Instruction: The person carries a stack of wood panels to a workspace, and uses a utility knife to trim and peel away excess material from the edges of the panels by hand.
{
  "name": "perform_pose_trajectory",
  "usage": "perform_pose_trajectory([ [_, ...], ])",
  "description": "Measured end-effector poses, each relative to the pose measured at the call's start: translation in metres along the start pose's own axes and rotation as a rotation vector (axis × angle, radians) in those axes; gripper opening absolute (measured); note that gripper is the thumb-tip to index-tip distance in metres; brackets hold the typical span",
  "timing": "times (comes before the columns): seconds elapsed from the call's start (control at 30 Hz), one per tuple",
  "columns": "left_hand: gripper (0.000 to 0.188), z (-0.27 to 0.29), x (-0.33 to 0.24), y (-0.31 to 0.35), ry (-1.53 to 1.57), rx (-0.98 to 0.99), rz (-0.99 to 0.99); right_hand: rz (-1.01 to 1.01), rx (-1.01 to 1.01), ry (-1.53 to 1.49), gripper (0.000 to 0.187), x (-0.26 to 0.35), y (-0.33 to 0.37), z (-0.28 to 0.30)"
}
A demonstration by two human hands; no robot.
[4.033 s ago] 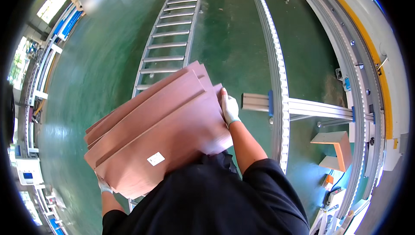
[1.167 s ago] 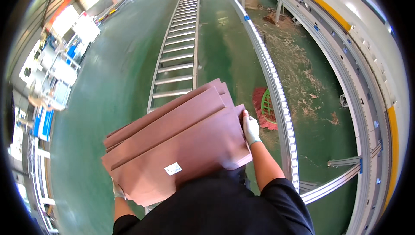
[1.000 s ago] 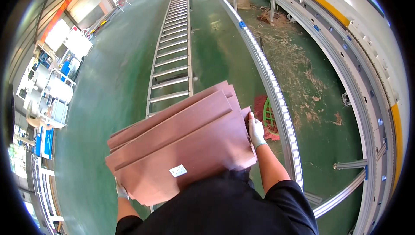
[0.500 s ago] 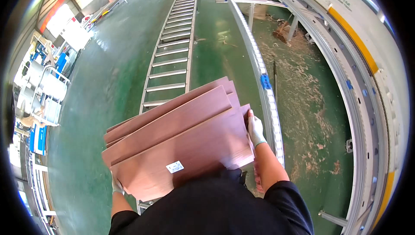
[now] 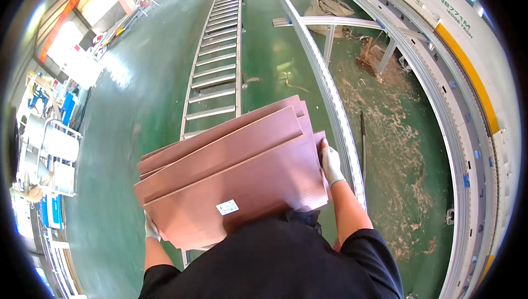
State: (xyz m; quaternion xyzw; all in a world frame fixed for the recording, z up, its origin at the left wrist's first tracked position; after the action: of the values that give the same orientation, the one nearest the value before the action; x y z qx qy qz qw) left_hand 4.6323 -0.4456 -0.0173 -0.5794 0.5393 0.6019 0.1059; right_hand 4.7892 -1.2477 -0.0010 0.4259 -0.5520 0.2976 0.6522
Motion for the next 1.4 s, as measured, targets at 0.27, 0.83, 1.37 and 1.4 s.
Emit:
perform_pose_trajectory([
  [0.27, 0.073, -0.168, -0.057, -0.196, -0.007, -0.128, 0.003, 0.001, 0.079, 0.023, 0.065, 0.079, -0.314, -0.159],
  [0.83, 0.081, -0.554, -0.242, -0.584, -0.113, -0.435, 0.109, 0.050, 0.245, 0.318, 0.071, 0.232, -0.888, -0.532],
  [1.37, 0.087, -0.892, -0.414, -0.971, -0.114, -0.403, 0.013, -0.015, 0.369, 0.249, 0.065, 0.354, -1.404, -0.761],
  [1.4, 0.090, -0.935, -0.413, -1.011, -0.118, -0.386, 0.031, 0.049, 0.354, 0.331, 0.065, 0.389, -1.442, -0.770],
])
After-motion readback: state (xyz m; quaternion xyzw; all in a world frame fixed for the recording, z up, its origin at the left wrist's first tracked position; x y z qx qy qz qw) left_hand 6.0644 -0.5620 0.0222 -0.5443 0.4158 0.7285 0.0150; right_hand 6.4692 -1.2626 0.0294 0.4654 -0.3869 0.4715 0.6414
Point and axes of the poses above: each hand's wrist, its own y-axis away from the middle knuckle, its own z-axis out of the back of the hand, x = y × z, the point moved 1 cm from there along -y, towards the middle knuckle, and after that the axes turned 8 degrees about z, right-handed, at the moved point
